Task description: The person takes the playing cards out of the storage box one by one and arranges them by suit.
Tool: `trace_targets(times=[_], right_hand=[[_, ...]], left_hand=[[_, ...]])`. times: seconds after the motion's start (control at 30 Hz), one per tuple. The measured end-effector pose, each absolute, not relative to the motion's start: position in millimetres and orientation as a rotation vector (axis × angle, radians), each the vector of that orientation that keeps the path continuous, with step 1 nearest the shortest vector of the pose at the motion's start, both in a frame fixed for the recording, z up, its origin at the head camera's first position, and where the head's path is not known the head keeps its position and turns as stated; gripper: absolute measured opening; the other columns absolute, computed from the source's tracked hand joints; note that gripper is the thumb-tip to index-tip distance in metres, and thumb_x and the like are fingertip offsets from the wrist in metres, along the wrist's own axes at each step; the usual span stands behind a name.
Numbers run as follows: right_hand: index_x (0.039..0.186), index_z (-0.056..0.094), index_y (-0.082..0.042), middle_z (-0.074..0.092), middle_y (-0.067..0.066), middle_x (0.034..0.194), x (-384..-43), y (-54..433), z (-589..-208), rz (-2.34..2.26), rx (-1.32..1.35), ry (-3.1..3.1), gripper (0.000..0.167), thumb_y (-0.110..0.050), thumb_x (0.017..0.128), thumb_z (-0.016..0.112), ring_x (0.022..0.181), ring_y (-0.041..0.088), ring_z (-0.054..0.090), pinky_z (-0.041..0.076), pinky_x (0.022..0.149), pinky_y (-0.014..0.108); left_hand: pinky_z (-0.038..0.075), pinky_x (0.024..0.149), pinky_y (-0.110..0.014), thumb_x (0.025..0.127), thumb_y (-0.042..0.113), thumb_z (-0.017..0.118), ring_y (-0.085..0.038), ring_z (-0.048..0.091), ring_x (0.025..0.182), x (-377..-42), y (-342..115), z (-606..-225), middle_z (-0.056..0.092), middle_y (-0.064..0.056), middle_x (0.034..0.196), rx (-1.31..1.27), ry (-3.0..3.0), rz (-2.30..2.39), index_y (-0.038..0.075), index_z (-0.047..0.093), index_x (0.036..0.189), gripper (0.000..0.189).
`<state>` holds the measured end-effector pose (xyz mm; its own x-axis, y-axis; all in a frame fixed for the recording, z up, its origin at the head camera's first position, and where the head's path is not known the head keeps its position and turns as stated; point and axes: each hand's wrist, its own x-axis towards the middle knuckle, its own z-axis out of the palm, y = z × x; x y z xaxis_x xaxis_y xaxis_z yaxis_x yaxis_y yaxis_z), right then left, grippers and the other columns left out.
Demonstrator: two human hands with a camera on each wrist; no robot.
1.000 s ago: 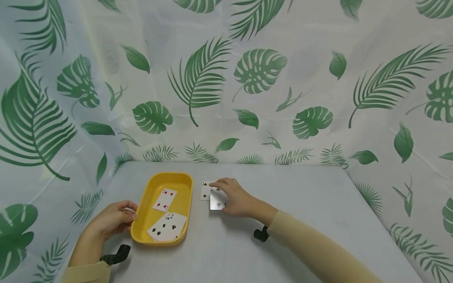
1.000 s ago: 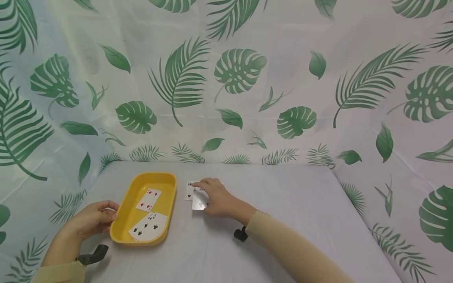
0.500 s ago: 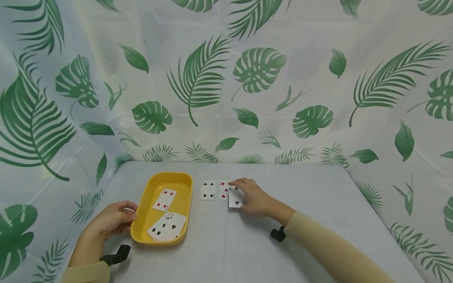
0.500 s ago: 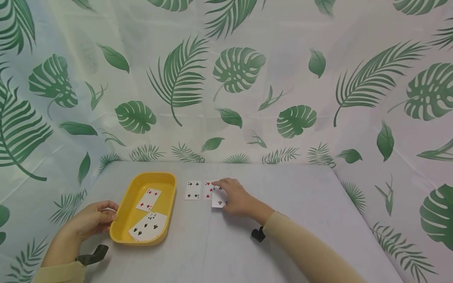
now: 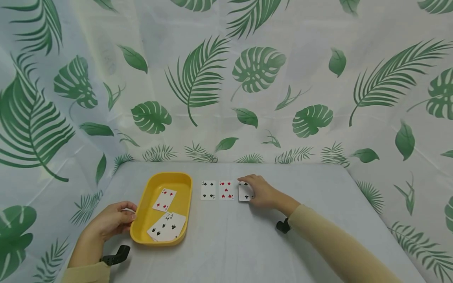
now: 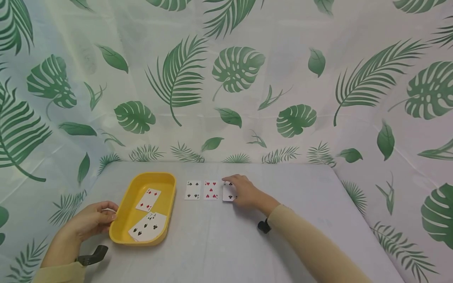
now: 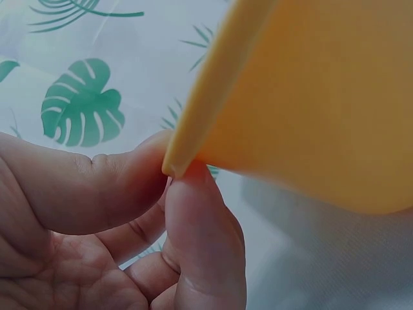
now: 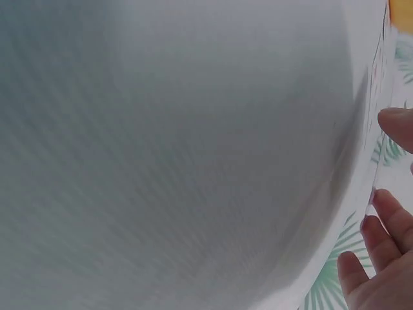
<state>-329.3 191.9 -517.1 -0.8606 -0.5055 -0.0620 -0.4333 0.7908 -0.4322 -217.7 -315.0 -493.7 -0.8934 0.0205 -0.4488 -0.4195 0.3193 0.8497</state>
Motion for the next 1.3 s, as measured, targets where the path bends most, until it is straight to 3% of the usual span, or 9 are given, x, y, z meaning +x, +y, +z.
trace_targets(times=[0.83, 1.3], right_hand=[[0.157, 0.052, -0.030, 0.046, 0.006, 0.166, -351.8, 187.7, -525.4, -0.505, -0.662, 2.764, 0.078, -0.005, 0.087, 0.076, 0.155, 0.033, 0.041, 0.038, 0.126, 0.059], [0.161, 0.047, -0.027, 0.042, 0.011, 0.169, -340.6, 171.3, -514.0, -0.513, -0.697, 2.810, 0.086, -0.031, 0.084, 0.085, 0.157, 0.042, 0.036, 0.035, 0.121, 0.073]], left_hand=[[0.061, 0.066, -0.030, 0.100, 0.003, 0.067, -0.020, 0.064, 0.073, -217.1, -311.6, -489.6, 0.068, -0.005, 0.088, -0.363, 2.222, 1.606, -0.004, 0.056, 0.125, 0.028], [0.061, 0.067, -0.030, 0.100, 0.003, 0.066, -0.020, 0.065, 0.073, -217.2, -315.8, -493.4, 0.068, -0.005, 0.088, -0.356, 2.214, 1.599, -0.005, 0.055, 0.126, 0.030]])
